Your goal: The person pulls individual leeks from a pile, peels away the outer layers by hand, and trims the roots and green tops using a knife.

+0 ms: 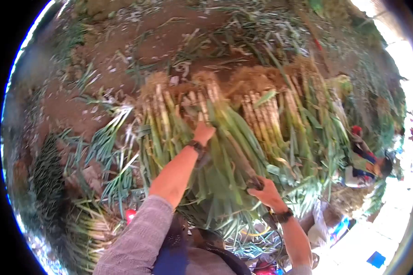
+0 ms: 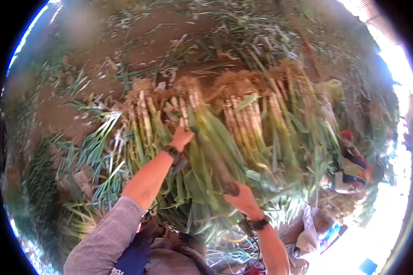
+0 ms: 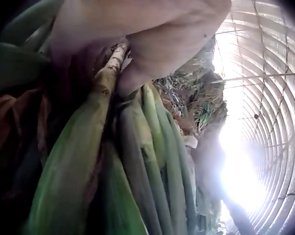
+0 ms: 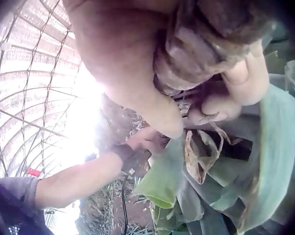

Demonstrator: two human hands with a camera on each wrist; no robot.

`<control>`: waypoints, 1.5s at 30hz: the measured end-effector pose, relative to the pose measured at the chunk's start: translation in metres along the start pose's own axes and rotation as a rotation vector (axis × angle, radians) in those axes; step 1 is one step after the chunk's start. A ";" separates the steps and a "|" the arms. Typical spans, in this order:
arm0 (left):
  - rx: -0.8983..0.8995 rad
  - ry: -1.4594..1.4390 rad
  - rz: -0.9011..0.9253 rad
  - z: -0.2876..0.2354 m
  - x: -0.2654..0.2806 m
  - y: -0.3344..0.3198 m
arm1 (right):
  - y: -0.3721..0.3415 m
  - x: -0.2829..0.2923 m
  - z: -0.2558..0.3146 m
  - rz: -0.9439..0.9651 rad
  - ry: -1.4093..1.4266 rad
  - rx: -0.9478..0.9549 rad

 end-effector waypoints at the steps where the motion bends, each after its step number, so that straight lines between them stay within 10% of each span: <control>1: -0.010 0.008 -0.077 -0.009 0.008 -0.012 | 0.000 0.002 -0.006 -0.027 0.036 0.016; 5: 0.214 -0.033 0.191 0.004 -0.009 -0.015 | -0.006 0.012 -0.010 -0.045 0.136 -0.013; 7: 0.003 -0.025 0.204 0.014 -0.023 -0.018 | -0.016 0.021 -0.006 -0.051 0.098 -0.057; 11: 0.171 -0.205 0.592 0.022 -0.054 -0.148 | -0.059 0.029 -0.008 -0.120 -0.099 -0.039; 20: 0.214 -0.412 0.686 0.058 -0.066 -0.239 | -0.170 -0.046 -0.015 -0.083 -0.332 -0.072; 24: -0.006 -0.010 0.663 0.043 -0.059 -0.240 | -0.173 -0.063 -0.017 -0.209 -0.339 -0.041; 26: -0.413 0.564 0.520 -0.021 -0.037 -0.270 | -0.165 -0.062 -0.028 -0.155 -0.355 -0.192; 30: -0.885 -0.021 1.135 -0.191 -0.009 -0.427 | -0.161 -0.071 -0.052 -0.181 -0.380 -0.129; 31: -1.308 -0.101 1.135 -0.220 0.012 -0.472 | -0.158 -0.071 -0.039 -0.136 -0.358 -0.203; 33: -1.188 -0.095 1.343 -0.251 0.015 -0.527 | -0.159 -0.078 -0.041 -0.160 -0.379 -0.168; 38: -1.729 0.189 1.292 -0.273 0.051 -0.619 | -0.166 -0.085 -0.032 -0.192 -0.441 -0.157; 45: -1.525 0.138 1.370 -0.255 0.066 -0.615 | -0.142 -0.095 -0.034 -0.181 -0.388 -0.265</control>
Point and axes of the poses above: each hand's wrist, its own y-axis towards the middle knuckle, its own x-axis out of the back of the hand, z = x × y, the point moved 9 cm from there along y, towards the middle knuckle, and after that the axes turned 5 degrees about z, right-handed, at the moved point
